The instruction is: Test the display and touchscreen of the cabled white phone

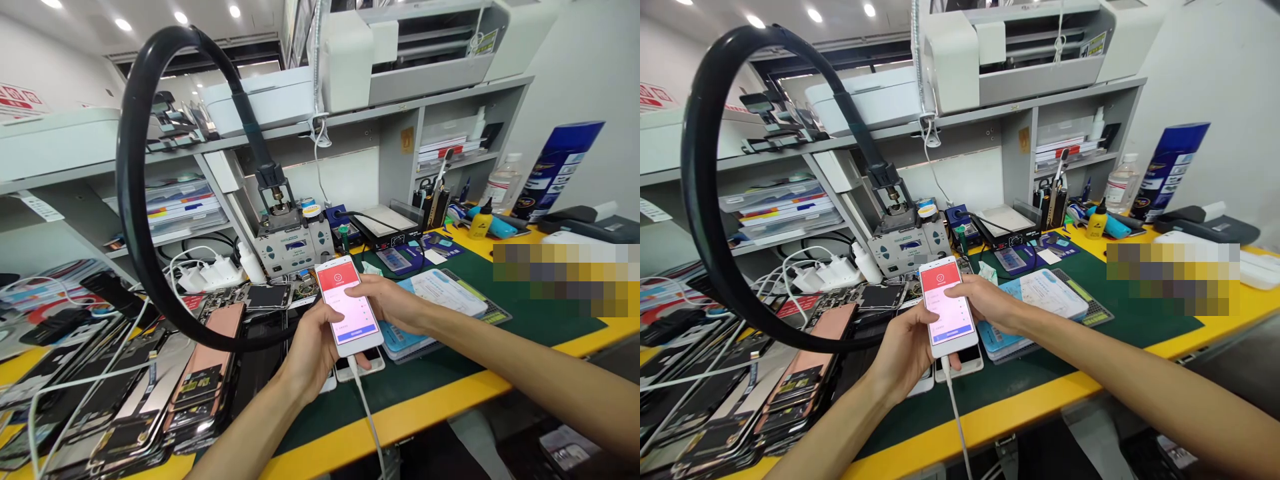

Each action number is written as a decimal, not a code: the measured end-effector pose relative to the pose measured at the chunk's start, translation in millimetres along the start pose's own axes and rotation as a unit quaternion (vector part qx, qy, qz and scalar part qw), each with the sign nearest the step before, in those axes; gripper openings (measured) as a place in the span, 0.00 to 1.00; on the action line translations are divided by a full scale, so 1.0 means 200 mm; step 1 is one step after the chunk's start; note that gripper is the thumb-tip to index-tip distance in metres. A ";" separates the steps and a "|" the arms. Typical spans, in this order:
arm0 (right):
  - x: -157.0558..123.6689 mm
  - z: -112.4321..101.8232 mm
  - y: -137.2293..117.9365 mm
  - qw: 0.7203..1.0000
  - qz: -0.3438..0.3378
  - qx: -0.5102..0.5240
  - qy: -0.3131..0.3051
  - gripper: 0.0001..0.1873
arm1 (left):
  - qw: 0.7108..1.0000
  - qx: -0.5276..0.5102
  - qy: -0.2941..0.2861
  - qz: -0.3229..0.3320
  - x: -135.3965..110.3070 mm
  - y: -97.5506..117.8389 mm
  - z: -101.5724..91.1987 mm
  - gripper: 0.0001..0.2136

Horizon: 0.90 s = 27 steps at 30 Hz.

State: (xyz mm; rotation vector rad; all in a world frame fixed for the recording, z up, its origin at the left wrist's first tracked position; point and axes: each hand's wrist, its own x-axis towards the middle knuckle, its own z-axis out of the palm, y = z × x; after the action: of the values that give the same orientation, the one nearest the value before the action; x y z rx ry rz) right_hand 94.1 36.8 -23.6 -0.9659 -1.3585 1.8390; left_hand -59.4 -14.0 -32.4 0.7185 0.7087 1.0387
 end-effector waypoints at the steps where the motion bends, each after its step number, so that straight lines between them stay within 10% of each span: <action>1: 0.00 0.00 0.00 1.000 0.000 -0.001 0.002 0.13 | 1.000 0.008 0.004 0.003 0.00 0.00 0.00 0.26; 27: 0.00 0.00 -0.01 0.999 0.000 0.034 -0.039 0.18 | 1.000 0.001 0.007 0.006 0.00 0.00 0.01 0.24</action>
State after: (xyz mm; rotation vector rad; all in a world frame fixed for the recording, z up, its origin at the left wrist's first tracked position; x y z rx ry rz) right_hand 94.0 36.1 -21.3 -0.8680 -1.3333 1.9272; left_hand -58.3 -14.4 -31.8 0.7194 0.7179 1.0543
